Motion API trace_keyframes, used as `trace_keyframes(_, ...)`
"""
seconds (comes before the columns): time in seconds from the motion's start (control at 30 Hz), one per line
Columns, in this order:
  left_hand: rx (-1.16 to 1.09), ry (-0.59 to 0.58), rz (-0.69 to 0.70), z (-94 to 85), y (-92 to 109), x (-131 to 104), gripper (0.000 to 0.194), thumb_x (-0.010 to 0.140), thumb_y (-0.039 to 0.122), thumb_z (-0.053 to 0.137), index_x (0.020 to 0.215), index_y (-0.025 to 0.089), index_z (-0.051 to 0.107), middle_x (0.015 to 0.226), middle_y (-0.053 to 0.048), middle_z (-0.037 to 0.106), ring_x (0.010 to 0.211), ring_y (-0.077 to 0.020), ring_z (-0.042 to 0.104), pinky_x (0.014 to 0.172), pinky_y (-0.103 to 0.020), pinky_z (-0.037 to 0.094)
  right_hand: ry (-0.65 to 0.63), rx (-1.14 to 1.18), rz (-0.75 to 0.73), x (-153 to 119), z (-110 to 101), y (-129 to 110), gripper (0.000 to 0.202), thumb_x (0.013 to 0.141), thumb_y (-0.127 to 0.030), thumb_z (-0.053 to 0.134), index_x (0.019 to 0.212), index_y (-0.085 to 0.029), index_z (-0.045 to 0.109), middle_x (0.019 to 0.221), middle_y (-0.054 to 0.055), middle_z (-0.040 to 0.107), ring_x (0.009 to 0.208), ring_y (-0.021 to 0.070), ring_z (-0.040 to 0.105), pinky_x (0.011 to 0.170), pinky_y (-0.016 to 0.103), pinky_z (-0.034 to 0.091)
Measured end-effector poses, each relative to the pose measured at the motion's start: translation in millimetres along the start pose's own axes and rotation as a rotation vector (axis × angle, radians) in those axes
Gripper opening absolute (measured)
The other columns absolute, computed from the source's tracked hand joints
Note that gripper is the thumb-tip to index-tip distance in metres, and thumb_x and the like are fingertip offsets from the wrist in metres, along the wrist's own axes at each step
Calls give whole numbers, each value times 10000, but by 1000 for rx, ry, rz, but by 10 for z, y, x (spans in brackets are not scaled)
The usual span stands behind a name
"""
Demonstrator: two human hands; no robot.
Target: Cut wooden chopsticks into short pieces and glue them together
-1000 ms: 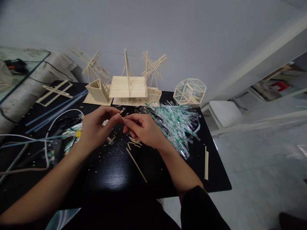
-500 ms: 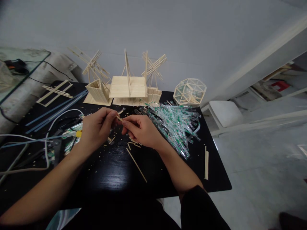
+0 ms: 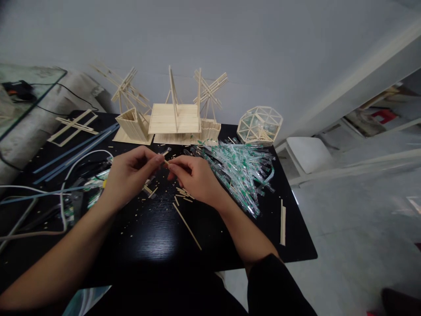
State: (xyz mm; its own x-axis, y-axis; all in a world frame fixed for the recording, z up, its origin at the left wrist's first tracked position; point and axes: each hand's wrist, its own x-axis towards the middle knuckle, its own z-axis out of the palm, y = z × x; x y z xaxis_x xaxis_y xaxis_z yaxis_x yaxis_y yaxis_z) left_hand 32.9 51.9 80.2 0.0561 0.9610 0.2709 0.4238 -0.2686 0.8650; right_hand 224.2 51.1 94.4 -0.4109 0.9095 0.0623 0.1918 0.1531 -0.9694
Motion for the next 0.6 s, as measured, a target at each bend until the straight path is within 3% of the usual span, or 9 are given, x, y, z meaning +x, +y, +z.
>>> trace_keyframes(0.13, -91, -18, -57, 3, -4, 9, 282, 892, 403, 683, 694, 210, 631, 552, 39, 552, 500, -102, 441, 467, -254, 313, 49, -104, -54, 4, 19, 34, 191, 985, -284, 616, 886, -172, 735, 759, 9, 708, 564, 78, 516, 557, 222, 409)
trace_keyframes(0.6, -306, 172, -93, 165, 30, -86, 252, 899, 370, 688, 723, 202, 623, 580, 49, 530, 520, -88, 432, 504, -243, 341, 199, -140, -138, -24, 152, 74, 175, 990, -305, 614, 993, -195, 750, 801, 19, 737, 602, 109, 566, 635, 267, 470)
